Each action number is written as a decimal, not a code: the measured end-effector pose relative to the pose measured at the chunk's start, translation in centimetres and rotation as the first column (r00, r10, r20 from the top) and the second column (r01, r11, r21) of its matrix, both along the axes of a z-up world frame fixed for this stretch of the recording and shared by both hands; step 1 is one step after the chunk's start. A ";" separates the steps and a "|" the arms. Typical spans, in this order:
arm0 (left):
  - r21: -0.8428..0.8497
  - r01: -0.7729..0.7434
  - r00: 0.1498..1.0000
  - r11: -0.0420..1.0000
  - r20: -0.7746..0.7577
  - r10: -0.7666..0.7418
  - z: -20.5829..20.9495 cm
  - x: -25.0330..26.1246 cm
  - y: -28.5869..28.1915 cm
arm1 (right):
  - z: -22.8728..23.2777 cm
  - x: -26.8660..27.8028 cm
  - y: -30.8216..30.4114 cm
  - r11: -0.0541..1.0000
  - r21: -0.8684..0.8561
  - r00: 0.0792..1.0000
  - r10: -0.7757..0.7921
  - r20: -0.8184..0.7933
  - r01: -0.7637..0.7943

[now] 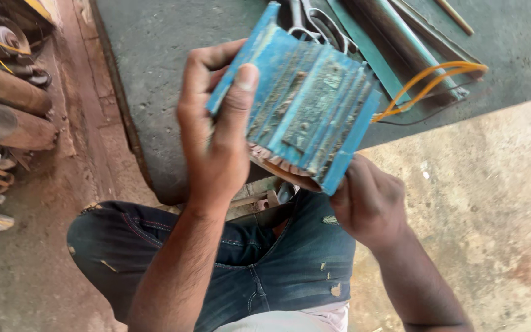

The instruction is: The person uses a metal rod and a cylindrical tool to tap and adjust a blue electrical component with copper windings. They repeatedly strike the rod against the component and inspect the internal wiring.

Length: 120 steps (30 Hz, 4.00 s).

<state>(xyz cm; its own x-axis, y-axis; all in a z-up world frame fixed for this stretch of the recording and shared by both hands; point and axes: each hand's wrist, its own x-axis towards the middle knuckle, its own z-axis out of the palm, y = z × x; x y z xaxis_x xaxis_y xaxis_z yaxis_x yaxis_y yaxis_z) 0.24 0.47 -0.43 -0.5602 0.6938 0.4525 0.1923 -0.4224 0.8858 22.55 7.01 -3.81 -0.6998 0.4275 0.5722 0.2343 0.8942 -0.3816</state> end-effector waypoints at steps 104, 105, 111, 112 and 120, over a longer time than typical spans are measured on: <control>-0.059 0.012 0.996 0.998 0.094 -0.007 1.0 0.2 0.0 | 0.7 -1.5 1.9 0.951 0.043 0.945 -0.298 -0.137 0.306; -0.062 0.006 0.997 0.998 0.076 -0.001 1.0 0.2 -0.1 | 0.9 -1.4 1.8 0.953 0.035 0.946 -0.295 -0.132 0.302; -0.057 0.010 0.999 0.998 0.053 -0.007 1.1 0.1 -0.2 | 0.5 -1.4 2.3 0.971 0.085 0.964 -0.207 -0.170 0.223; -0.060 0.017 0.998 0.998 0.056 -0.014 1.1 0.0 -0.1 | 0.2 -1.3 2.5 0.967 0.108 0.961 -0.209 -0.182 0.230; -0.048 0.017 0.999 0.999 0.047 -0.015 1.0 0.1 0.0 | -1.3 -1.2 3.8 0.946 0.230 0.970 -0.199 -0.143 0.228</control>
